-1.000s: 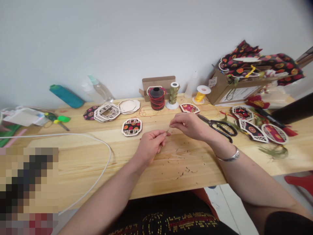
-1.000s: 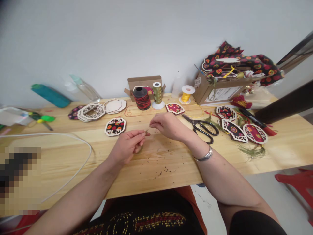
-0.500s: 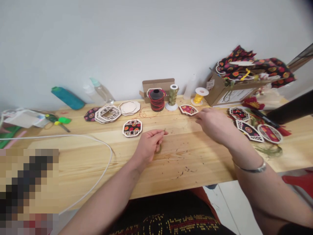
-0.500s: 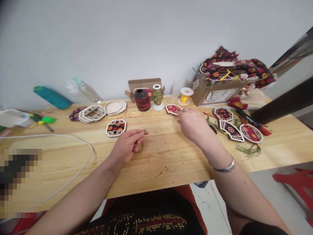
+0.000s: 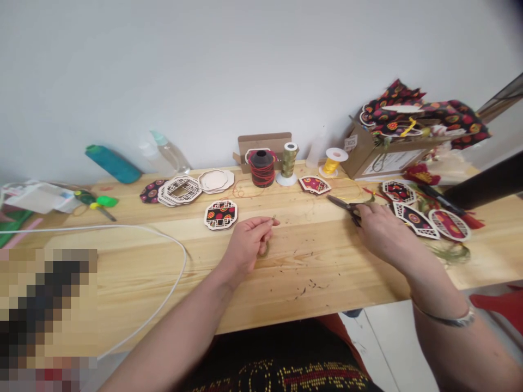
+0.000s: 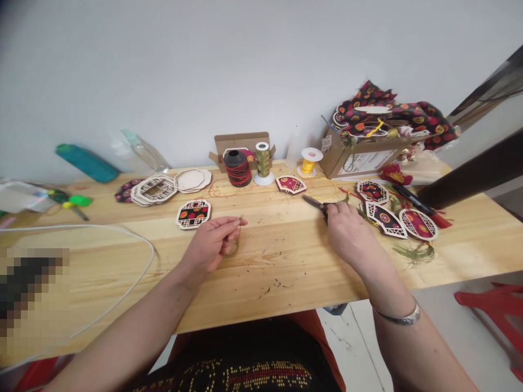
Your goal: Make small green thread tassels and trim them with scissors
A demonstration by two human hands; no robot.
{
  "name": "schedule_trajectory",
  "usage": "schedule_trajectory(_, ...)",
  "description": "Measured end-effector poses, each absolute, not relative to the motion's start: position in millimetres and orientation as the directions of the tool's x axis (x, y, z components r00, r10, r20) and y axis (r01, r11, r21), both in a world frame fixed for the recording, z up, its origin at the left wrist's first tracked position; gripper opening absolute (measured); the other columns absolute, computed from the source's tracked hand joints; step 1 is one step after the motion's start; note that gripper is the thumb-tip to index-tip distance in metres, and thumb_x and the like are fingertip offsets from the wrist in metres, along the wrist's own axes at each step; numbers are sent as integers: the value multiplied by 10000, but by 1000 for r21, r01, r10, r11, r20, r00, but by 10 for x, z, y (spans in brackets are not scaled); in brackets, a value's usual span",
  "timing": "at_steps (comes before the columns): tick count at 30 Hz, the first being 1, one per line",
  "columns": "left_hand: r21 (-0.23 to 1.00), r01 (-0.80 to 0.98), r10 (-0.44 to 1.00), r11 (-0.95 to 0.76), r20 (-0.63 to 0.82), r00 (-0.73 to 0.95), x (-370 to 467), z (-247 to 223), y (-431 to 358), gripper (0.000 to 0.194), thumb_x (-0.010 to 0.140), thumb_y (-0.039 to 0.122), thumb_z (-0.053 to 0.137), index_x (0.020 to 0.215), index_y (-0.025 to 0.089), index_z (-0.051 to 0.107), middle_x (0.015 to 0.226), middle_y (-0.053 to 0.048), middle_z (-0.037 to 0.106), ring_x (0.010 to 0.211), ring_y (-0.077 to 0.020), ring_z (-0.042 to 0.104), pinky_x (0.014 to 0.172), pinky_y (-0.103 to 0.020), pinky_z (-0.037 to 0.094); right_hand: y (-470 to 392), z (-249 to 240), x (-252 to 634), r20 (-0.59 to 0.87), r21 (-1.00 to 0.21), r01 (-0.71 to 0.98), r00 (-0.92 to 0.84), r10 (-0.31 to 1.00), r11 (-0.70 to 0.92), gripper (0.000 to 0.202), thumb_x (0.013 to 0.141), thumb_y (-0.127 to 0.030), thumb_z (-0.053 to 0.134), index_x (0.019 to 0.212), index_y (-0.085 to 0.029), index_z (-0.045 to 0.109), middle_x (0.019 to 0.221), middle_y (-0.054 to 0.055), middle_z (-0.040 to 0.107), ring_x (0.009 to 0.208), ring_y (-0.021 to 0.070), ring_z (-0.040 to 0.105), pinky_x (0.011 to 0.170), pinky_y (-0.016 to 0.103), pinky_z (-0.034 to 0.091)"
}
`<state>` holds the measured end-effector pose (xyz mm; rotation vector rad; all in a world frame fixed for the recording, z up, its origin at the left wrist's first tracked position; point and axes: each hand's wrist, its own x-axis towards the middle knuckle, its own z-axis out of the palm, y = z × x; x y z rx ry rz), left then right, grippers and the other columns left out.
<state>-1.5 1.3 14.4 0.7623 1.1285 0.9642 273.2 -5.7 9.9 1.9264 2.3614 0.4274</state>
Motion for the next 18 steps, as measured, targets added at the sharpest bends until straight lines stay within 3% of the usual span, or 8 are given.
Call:
schedule_trajectory(5,881,-238,912,408,-384,143,-22,151,12,200,665,271,678,763,97,661,458,63,390,360,-10,257,368,-173,134,-68,123,2771,108,270,955,-154,982,120,185,826,-88,436,929,-51,586,864,176,618,836,263,585,789,337,444)
schedule_trajectory(9,887,-225,914,403,-379,145,-25,151,11,198,678,265,664,774,92,660,458,64,391,354,-8,260,368,-172,137,-20,109,2842,43,268,958,-120,992,104,219,847,-77,393,932,-49,592,877,175,617,848,256,585,795,331,433)
schedule_trajectory(18,895,-207,918,395,-375,131,-20,133,21,197,688,254,651,783,82,655,457,66,391,340,-8,268,368,-176,140,14,195,2840,-4,244,967,-79,997,77,241,790,-21,393,926,-39,591,906,192,583,866,280,585,746,335,428)
